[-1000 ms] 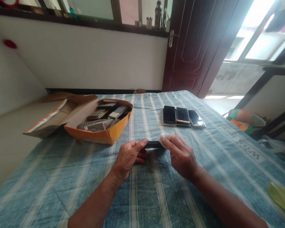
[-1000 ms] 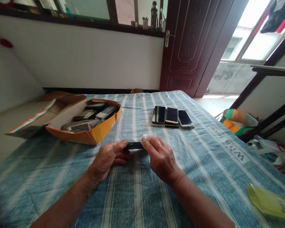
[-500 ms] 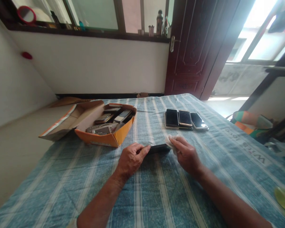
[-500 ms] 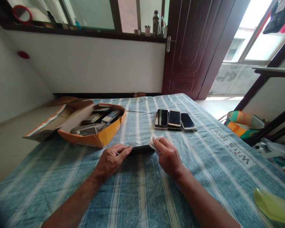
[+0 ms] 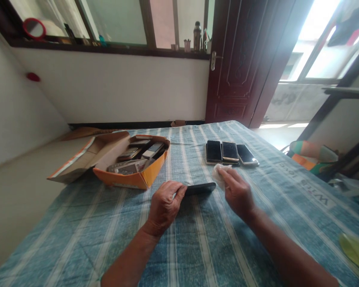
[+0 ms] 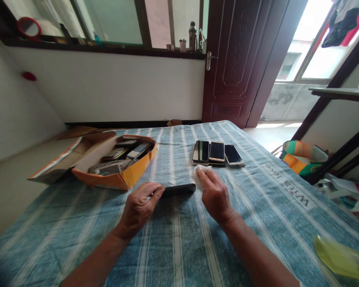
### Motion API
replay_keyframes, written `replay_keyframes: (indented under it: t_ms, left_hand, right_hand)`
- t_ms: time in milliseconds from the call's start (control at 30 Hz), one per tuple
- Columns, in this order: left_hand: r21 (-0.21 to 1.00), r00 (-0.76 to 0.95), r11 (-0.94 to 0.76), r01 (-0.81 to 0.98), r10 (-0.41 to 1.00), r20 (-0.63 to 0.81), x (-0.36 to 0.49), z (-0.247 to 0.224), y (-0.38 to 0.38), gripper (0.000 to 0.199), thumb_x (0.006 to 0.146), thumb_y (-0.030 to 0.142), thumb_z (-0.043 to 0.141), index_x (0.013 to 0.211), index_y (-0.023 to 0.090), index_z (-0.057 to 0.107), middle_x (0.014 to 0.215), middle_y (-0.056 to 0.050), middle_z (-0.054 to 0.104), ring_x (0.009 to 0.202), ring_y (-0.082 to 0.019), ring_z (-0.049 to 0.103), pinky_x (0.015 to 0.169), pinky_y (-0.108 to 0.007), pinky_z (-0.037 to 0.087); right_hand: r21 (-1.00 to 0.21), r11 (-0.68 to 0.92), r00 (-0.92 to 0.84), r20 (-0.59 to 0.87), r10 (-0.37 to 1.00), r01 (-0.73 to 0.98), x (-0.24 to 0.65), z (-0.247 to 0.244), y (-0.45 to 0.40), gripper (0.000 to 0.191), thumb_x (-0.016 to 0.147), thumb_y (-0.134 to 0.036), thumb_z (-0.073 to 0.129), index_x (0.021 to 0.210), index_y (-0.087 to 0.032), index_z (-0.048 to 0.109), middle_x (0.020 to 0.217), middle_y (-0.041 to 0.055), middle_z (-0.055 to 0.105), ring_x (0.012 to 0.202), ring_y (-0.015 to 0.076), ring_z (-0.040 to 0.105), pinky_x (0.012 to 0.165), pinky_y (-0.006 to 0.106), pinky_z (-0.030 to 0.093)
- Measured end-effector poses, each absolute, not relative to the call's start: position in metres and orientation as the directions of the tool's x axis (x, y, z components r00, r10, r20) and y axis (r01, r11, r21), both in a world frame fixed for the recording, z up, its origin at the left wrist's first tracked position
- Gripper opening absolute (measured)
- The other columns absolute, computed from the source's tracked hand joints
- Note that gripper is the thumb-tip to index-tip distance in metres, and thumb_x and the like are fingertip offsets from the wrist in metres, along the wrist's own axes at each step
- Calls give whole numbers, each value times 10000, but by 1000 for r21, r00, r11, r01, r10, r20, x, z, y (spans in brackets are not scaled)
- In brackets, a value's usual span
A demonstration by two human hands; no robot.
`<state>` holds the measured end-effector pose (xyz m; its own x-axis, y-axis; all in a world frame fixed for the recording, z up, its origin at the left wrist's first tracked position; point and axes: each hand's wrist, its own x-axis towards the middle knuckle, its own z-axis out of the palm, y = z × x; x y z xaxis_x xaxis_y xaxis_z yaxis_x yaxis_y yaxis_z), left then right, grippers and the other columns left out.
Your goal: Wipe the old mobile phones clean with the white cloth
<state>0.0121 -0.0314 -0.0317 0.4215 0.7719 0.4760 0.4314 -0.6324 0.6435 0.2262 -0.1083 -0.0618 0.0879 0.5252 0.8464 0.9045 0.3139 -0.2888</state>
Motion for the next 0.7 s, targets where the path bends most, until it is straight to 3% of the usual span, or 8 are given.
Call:
replay_keyframes:
  t_ms: [133, 267, 467, 600, 700]
  left_hand:
    - [595, 465, -669, 444, 740, 485, 12, -32, -33, 210, 848, 375, 545, 752, 242, 676, 776, -56, 688, 789, -224, 621, 780, -324, 476]
    - [555, 502, -714, 427, 697, 511, 12, -33, -35, 221, 866, 349, 534, 744, 229, 674, 749, -55, 675, 752, -216, 609, 741, -319, 472]
    - [549, 499, -720, 425, 692, 521, 13, -33, -35, 219, 879, 339, 537, 762, 223, 681, 755, -58, 683, 743, -213, 625, 731, -314, 483]
    - [541, 496, -725, 426, 687, 530, 13, -35, -35, 206, 877, 337, 551, 764, 224, 681, 753, -51, 687, 738, -204, 639, 729, -298, 494]
    - [492, 490, -771, 405, 637, 595, 12, -40, -32, 216, 890, 330, 544, 768, 211, 677, 736, -41, 686, 712, -188, 643, 698, -282, 503]
  right_hand:
    - [-109, 476, -189, 823, 536, 873, 194, -50, -116, 460, 918, -37, 433, 1340, -186, 537, 1182, 128, 649, 1190, 259, 572, 985, 420, 518]
    - [-115, 450, -213, 760, 614, 885, 184, -50, -113, 399, 941, -81, 444, 1316, -166, 551, 1171, 130, 656, 1180, 261, 578, 987, 417, 517]
    - [-239, 399, -62, 789, 611, 885, 213, -61, -104, 436, 913, -29, 381, 1259, -176, 603, 1137, 134, 654, 1152, 248, 578, 998, 429, 492]
    - [-449, 328, 111, 711, 694, 831, 228, -72, -100, 501, 805, 35, 380, 1165, -183, 652, 1021, 93, 665, 1006, 200, 627, 889, 329, 526]
    - [-555, 294, 131, 601, 788, 779, 231, -76, -99, 446, 766, 33, 400, 1001, -199, 700, 891, 51, 656, 857, 162, 632, 770, 254, 518]
